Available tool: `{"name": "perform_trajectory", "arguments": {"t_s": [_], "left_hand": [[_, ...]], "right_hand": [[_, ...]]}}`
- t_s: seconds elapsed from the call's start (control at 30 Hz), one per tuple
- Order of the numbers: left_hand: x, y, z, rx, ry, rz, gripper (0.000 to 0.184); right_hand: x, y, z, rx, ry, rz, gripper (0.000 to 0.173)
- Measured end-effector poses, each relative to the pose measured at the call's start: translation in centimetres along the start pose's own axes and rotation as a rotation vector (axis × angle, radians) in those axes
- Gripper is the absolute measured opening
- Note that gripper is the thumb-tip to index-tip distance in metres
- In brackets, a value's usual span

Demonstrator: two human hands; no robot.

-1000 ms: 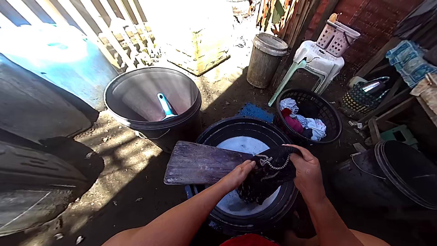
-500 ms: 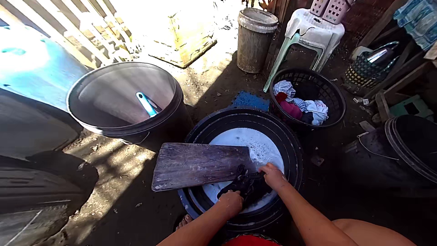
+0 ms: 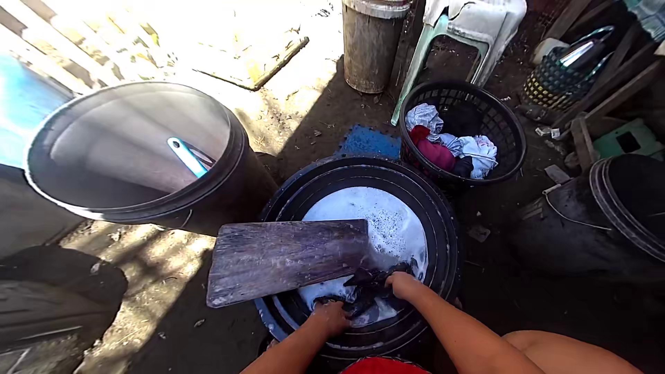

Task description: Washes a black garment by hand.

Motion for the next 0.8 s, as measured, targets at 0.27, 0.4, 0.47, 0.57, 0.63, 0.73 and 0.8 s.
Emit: {"name": "perform_trajectory", "arguments": {"t_s": [0.27, 0.4, 0.47, 0.57, 0.63, 0.73, 0.8], "left_hand": [[-14.4, -3.4, 5.7, 0.409, -0.327, -0.256, 0.048], [-22.3, -3.3, 10.0, 0.128, -0.592, -0.293, 0.039], [-25.1, -3.1, 12.0, -0.16, -0.698, -0.26, 0.031], [-29.3, -5.1, 14.3, -0.583, -0.861, -0.251, 0.026], [-31.5, -8.0, 15.2, -0.764, -0.93, -0.347, 0.022], [-32.0, -12.4, 16.5, -0.62, -0.927, -0.515, 0.071], [-31.1, -13.6, 17.3, -0.445, -1.053, -0.493, 0.083]], "right_hand": [[-12.4, -3.8, 9.2, 0.195, -0.588, -0.066, 0.04], [-18.1, -3.6, 11.1, 0.498, -0.543, -0.088, 0.04], [-20.6, -2.1, 12.6, 0.666, -0.556, 0.005, 0.036], [-24.9, 2.1, 14.8, 0.753, -0.625, 0.161, 0.034], [-27.6, 5.8, 15.5, 0.792, -0.661, 0.297, 0.034], [-30.4, 10.4, 16.4, 0.878, -0.718, 0.58, 0.032], [-31.7, 12.4, 16.9, 0.849, -0.78, 0.772, 0.028]]}}
Point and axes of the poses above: each hand's wrist, its own x-axis towards the middle knuckle, its own z-axis out of the back of the hand, y = z × x, the point moved 6 cm from there along x, towards the middle knuckle, and after that the axes turned 9 degrees about y, right-handed, at the moved point
